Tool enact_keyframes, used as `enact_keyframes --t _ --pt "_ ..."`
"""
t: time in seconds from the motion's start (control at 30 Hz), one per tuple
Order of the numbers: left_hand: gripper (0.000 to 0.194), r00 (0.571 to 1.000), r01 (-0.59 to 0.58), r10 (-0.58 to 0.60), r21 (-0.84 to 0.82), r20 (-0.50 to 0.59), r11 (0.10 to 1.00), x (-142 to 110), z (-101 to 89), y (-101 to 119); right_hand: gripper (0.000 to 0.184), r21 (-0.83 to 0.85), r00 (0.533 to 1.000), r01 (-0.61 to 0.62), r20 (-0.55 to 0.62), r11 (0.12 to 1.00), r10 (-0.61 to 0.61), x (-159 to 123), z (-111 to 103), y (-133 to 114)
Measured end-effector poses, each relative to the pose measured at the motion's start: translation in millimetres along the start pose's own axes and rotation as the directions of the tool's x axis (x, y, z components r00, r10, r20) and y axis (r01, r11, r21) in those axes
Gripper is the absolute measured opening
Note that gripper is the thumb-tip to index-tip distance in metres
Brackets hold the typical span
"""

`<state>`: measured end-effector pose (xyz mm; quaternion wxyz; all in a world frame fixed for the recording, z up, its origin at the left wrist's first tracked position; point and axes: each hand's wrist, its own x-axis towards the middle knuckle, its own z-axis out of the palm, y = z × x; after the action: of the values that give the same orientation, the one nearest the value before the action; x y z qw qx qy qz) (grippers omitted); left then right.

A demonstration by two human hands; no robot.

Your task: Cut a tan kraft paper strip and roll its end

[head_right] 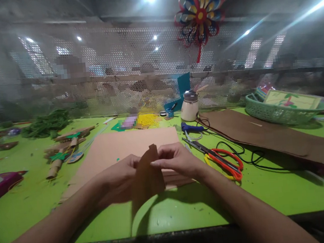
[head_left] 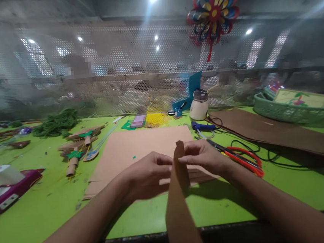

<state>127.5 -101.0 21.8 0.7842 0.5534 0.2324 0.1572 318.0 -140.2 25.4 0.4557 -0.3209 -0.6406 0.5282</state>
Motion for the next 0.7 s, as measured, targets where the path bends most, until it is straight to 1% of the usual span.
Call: enact_keyframes --t 0.07,0.1,0.17,0.23,0.3,0.33,0.4,0.47,0.53,0.6,0.63,0.7 --pt "0.020 0.989 -0.077 0.095 0.149 -0.115 0.986 0.8 -7.7 9.8 0.018 -0.016 0.995 -0.098 -0.002 0.995 0.097 -0.5 -2.1 3.5" --pt "0.025 0.979 -0.115 0.147 0.214 -0.140 0.970 1.3 -11.2 13.8 0.019 -0.029 0.989 -0.149 0.018 0.988 0.150 -0.7 -2.9 5.6" --pt "0.033 0.966 -0.163 0.224 0.370 -0.129 0.914 2.7 -15.2 18.1 0.022 -0.069 0.971 -0.222 0.073 0.973 0.227 -0.5 -4.2 10.0" --pt "0.033 0.959 -0.169 0.266 0.555 -0.100 0.815 4.4 -14.6 17.1 0.024 -0.149 0.959 -0.236 0.122 0.960 0.254 1.0 -4.7 13.4" --pt "0.026 0.953 -0.135 0.286 0.709 -0.098 0.692 6.2 -12.1 13.0 0.026 -0.257 0.951 -0.234 0.139 0.938 0.275 3.3 -4.6 15.0" --pt "0.022 0.951 -0.119 0.291 0.754 -0.099 0.646 7.0 -11.2 10.8 0.026 -0.302 0.949 -0.235 0.132 0.924 0.285 4.4 -4.5 15.2" --pt "0.017 0.947 -0.100 0.304 0.798 -0.107 0.594 7.9 -11.7 8.2 0.027 -0.373 0.955 -0.232 0.090 0.898 0.283 5.9 -4.7 14.9" --pt "0.016 0.931 -0.103 0.343 0.818 -0.120 0.565 7.9 -15.6 9.1 0.027 -0.384 0.966 -0.224 0.035 0.896 0.257 6.2 -6.0 15.0" --pt "0.016 0.898 -0.106 0.414 0.836 -0.153 0.539 6.8 -21.3 13.1 0.025 -0.338 0.968 -0.235 0.005 0.911 0.252 5.4 -8.7 16.7" --pt "0.015 0.863 -0.101 0.469 0.845 -0.189 0.525 4.7 -26.9 18.4 0.024 -0.245 0.966 -0.252 -0.007 0.936 0.259 4.4 -11.5 19.6" --pt "0.015 0.854 -0.092 0.478 0.845 -0.205 0.526 3.3 -29.1 20.9 0.024 -0.201 0.966 -0.256 -0.008 0.946 0.260 4.1 -12.5 21.2" --pt "0.015 0.861 -0.070 0.463 0.850 -0.213 0.522 0.3 -31.7 25.0 0.024 -0.149 0.970 -0.243 -0.021 0.958 0.243 3.5 -13.1 23.3"
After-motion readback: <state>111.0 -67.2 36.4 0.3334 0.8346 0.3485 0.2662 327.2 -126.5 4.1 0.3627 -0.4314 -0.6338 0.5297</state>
